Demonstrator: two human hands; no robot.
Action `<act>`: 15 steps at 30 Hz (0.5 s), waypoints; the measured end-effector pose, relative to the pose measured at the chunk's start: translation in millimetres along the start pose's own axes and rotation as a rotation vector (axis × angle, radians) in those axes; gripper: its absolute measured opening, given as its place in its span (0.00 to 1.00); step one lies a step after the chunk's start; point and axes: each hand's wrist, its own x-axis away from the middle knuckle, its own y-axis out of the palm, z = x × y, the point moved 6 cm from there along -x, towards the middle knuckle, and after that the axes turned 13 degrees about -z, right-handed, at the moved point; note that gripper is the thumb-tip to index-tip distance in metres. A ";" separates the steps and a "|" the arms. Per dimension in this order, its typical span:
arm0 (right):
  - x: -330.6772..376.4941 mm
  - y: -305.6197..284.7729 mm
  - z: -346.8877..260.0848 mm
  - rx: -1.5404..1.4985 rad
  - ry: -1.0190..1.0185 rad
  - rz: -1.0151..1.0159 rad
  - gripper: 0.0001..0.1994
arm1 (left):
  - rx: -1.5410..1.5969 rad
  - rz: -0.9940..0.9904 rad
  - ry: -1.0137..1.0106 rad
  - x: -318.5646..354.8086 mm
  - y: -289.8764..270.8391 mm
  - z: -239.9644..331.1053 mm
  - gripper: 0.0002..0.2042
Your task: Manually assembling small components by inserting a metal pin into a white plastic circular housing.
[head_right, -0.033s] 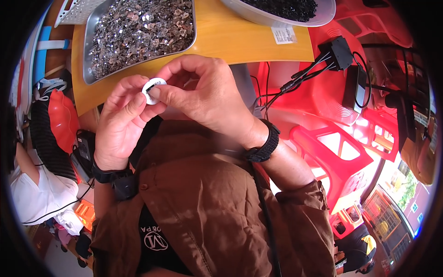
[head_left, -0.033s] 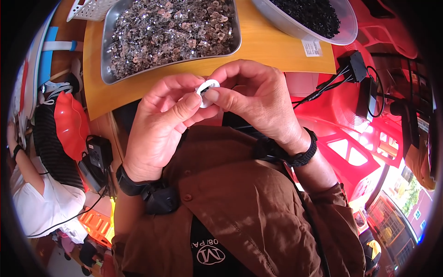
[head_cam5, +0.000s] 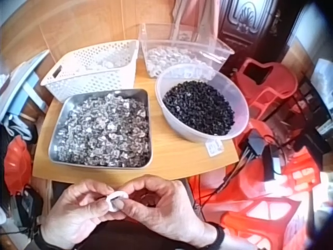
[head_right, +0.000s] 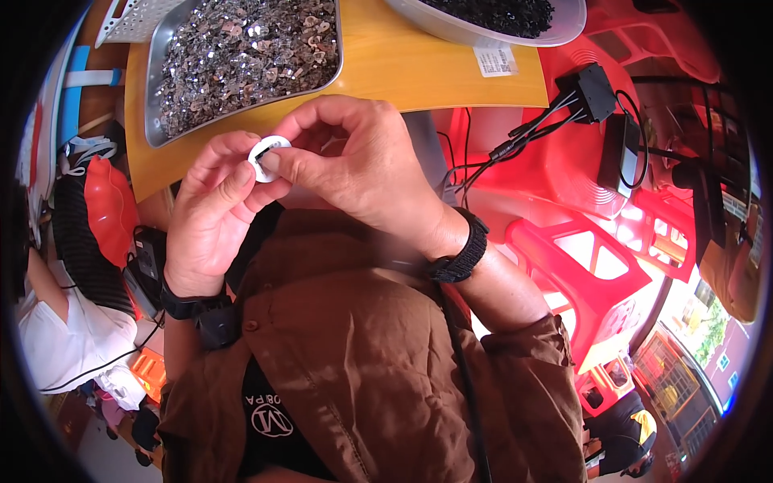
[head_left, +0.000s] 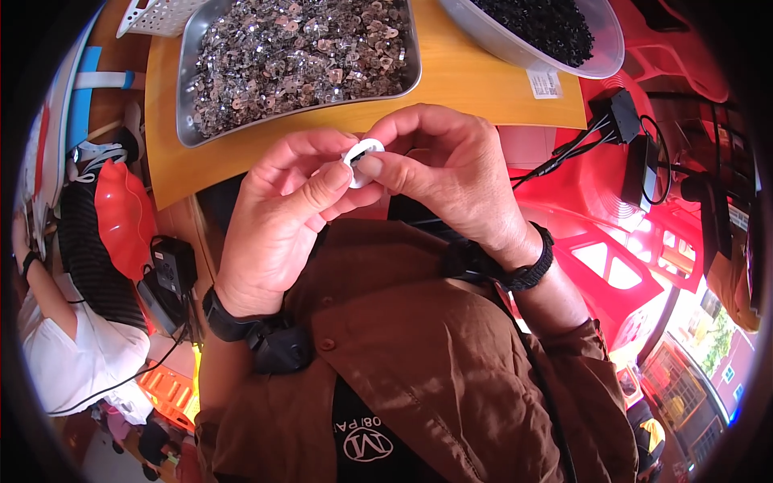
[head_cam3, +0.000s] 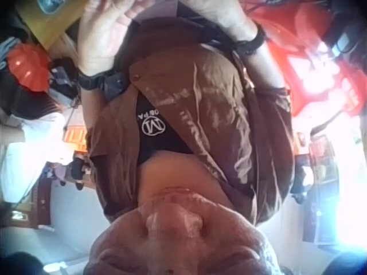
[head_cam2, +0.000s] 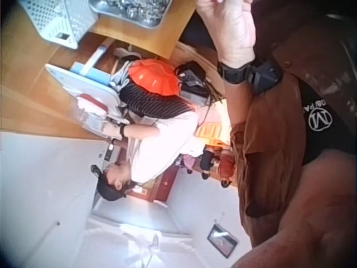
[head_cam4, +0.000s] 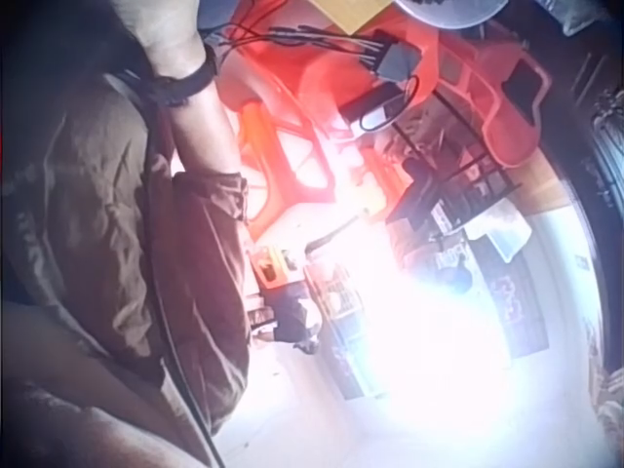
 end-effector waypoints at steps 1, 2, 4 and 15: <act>0.0 -0.6 0.0 0.000 0.000 0.002 0.09 | 0.017 0.001 0.009 -1.1 1.0 0.0 0.09; 0.1 -1.2 -1.1 0.002 -0.018 0.001 0.09 | 0.033 0.002 0.017 -2.2 1.7 0.3 0.09; 0.2 -2.4 -3.5 0.003 -0.035 -0.002 0.09 | 0.015 0.002 0.011 -2.8 2.9 1.2 0.09; -1.5 -5.0 -1.3 -0.152 -0.069 0.024 0.08 | 0.040 0.047 -0.094 -5.7 -3.4 -2.6 0.11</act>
